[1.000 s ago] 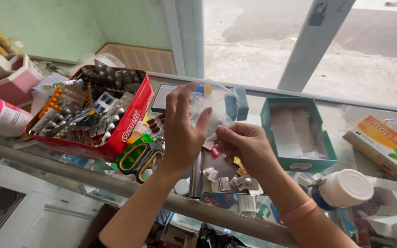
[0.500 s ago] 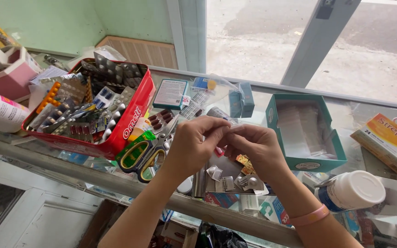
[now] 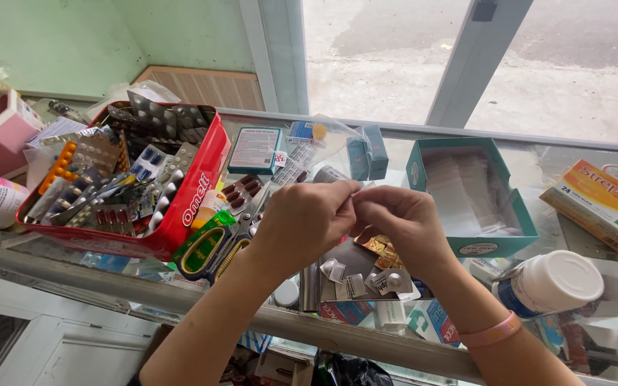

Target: Cutting pill blister packs with scissors and organizing them into small bags

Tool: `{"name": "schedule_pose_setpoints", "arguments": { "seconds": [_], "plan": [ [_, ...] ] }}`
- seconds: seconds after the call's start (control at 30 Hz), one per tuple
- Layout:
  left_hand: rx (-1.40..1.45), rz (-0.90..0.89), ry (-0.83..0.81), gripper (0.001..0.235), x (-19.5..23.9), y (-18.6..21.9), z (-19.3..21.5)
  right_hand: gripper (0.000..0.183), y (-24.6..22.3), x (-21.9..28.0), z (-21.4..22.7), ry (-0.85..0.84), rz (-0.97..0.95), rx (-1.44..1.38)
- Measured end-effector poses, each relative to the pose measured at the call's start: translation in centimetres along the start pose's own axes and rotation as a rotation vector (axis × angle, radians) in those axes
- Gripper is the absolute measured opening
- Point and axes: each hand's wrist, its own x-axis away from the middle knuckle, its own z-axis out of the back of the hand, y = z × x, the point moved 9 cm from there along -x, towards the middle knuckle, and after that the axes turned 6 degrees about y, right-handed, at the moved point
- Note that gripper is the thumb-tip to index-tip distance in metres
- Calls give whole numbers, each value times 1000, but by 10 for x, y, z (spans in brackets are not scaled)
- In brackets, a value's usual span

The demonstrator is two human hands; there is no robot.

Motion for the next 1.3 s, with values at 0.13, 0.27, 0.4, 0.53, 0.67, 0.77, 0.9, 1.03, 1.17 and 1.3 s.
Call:
{"name": "schedule_pose_setpoints", "arguments": {
  "seconds": [0.13, 0.27, 0.4, 0.53, 0.67, 0.77, 0.9, 1.03, 1.17, 1.3],
  "plan": [
    [-96, -27, -32, 20, 2, -1, -8, 28, -3, 2, -3, -16, -19, 55],
    [-79, 12, -74, 19, 9, -7, -15, 25, 9, 3, -1, -29, -22, 104],
    [3, 103, -115, 16, 13, -19, -24, 19, 2, 7, -4, -13, 10, 214],
    [64, 160, -145, 8, 13, -18, -24, 19, 9, 7, -2, 18, -22, 249],
    [-74, 146, -107, 9, 12, -28, -12, 19, 16, 6, -5, -62, -82, 200],
    [-91, -11, -220, 14, 19, 2, -6, 21, 20, 4, 12, -82, -172, 72],
    [-51, -433, -210, 9, 23, 45, 2, 28, 4, 4, 5, -163, -197, 50],
    [-68, -504, -231, 20, 24, 39, -5, 96, -29, 20, -34, -484, -27, 236],
    [80, -351, -435, 3, 20, 21, -25, 47, -4, 30, -41, -692, -126, 37],
    [303, -112, -302, 15, 7, -14, -14, 21, -11, 6, -9, -343, -81, 349]
  ]
}}
